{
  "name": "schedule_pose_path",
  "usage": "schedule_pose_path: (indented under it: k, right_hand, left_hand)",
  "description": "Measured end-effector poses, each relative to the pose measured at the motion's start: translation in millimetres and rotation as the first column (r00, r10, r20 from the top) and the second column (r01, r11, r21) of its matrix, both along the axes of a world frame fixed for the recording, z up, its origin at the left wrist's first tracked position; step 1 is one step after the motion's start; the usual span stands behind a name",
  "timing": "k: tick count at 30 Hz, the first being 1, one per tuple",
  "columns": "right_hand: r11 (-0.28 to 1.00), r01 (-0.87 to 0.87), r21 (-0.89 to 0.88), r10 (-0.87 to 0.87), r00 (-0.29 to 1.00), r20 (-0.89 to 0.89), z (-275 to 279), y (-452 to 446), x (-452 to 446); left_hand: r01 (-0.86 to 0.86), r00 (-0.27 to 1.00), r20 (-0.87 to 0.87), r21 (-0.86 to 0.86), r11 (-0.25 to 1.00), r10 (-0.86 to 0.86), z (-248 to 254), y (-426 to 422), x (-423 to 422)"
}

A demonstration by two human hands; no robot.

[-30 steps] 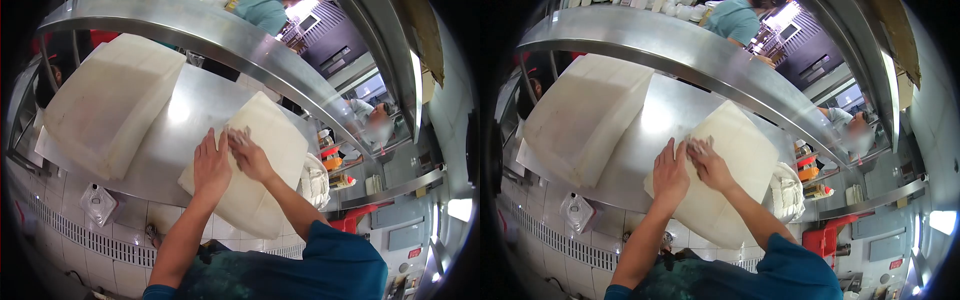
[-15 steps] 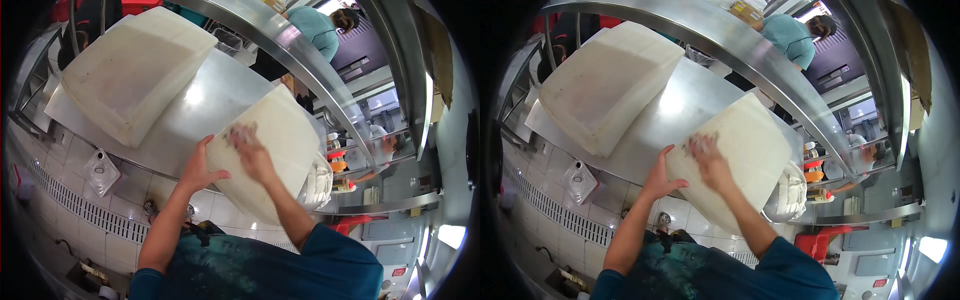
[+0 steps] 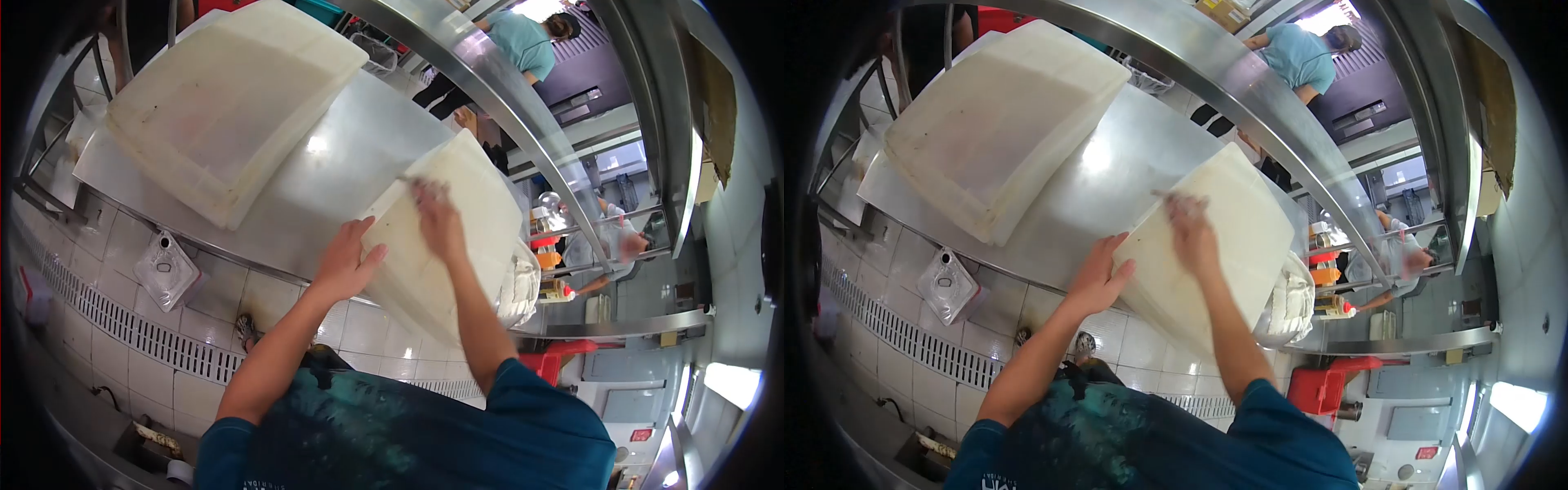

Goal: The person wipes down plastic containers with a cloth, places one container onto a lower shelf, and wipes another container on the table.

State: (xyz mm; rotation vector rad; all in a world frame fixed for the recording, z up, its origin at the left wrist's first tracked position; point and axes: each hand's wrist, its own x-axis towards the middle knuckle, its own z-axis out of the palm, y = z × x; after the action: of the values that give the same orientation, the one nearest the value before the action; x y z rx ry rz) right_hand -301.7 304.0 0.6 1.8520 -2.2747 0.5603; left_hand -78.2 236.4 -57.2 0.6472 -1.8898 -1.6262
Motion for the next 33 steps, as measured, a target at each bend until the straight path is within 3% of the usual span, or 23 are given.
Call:
schedule_pose_path:
  k: [2,3,5,7,8,9,10,11,12,13,16,18,20,23,25,26,28,30,31,33]
  right_hand:
    - [0.997,-0.023,0.069,0.011,0.987,0.159,25,35,78]
    - [0.997,-0.012,0.071,0.0,0.988,0.156,28,52,85]
    - [0.985,-0.154,0.072,0.131,0.958,0.255,38,83,88]
    - [0.989,-0.132,0.068,0.129,0.99,0.051,18,97,39]
    - [0.984,0.048,0.17,-0.04,0.998,-0.047,19,94,9]
    - [0.978,0.138,0.155,-0.125,0.988,-0.091,21,80,-25]
    - [0.95,0.268,0.158,-0.271,0.962,0.0,21,65,-59]
    - [0.908,0.364,0.209,-0.356,0.931,-0.074,23,43,-85]
    - [0.94,0.342,0.026,-0.34,0.939,-0.06,10,28,-112]
    - [0.937,0.345,-0.051,-0.348,0.936,-0.051,9,13,-108]
    - [0.957,0.275,0.09,-0.278,0.961,0.015,19,6,-35]
    - [0.976,0.219,-0.004,-0.215,0.959,0.183,12,44,38]
    - [0.98,0.185,0.074,-0.195,0.97,0.148,30,80,93]
    - [0.982,0.123,0.144,-0.153,0.962,0.224,40,90,102]
    - [0.985,0.063,0.159,-0.086,0.987,0.137,36,64,68]
    - [0.993,0.083,0.08,-0.092,0.988,0.12,28,48,40]
    - [0.949,0.311,0.04,-0.313,0.933,0.175,9,18,-33]
    - [0.943,0.276,-0.187,-0.284,0.959,-0.017,2,-19,-73]
    - [0.943,0.28,-0.18,-0.288,0.957,-0.017,7,-22,-60]
    - [0.892,0.451,-0.027,-0.447,0.89,0.096,16,-19,-29]
  left_hand:
    - [-0.05,0.992,-0.114,0.03,0.998,0.053,-15,7,-10]
    - [-0.039,0.992,-0.117,0.031,0.999,0.042,-14,10,-9]
    - [-0.065,0.995,-0.083,-0.034,0.997,0.062,-12,23,-3]
    - [-0.052,0.997,-0.052,-0.015,0.999,0.052,-3,30,-4]
    - [-0.051,0.998,-0.023,0.003,0.999,0.051,-1,36,-4]
    - [-0.054,0.998,-0.021,0.014,0.998,0.054,-1,38,-3]
    - [-0.047,0.998,-0.033,0.017,0.999,0.048,-2,38,-4]
    - [-0.039,0.998,-0.045,0.018,0.999,0.04,-3,38,-5]
    - [-0.04,0.998,-0.043,0.024,0.999,0.041,-2,35,-5]
    - [0.015,1.0,0.022,0.046,0.999,-0.016,1,31,-5]
    - [0.087,0.994,0.066,0.026,0.996,-0.088,0,22,-13]
    - [0.108,0.993,0.036,-0.008,0.994,-0.108,-6,22,-17]
    - [0.115,0.992,-0.052,0.007,0.993,-0.115,-13,24,-18]
    - [0.156,0.987,-0.054,0.066,0.986,-0.152,-11,27,-15]
    - [0.156,0.988,-0.036,0.079,0.985,-0.153,-9,29,-13]
    - [0.149,0.989,-0.018,0.073,0.986,-0.148,-8,28,-14]
    - [0.135,0.991,-0.015,0.09,0.987,-0.134,-7,30,-14]
    - [0.106,0.994,-0.016,0.094,0.99,-0.104,-7,28,-15]
    - [0.099,0.995,-0.012,0.079,0.992,-0.098,-7,26,-15]
    - [0.117,0.993,-0.014,0.062,0.991,-0.116,-7,27,-13]
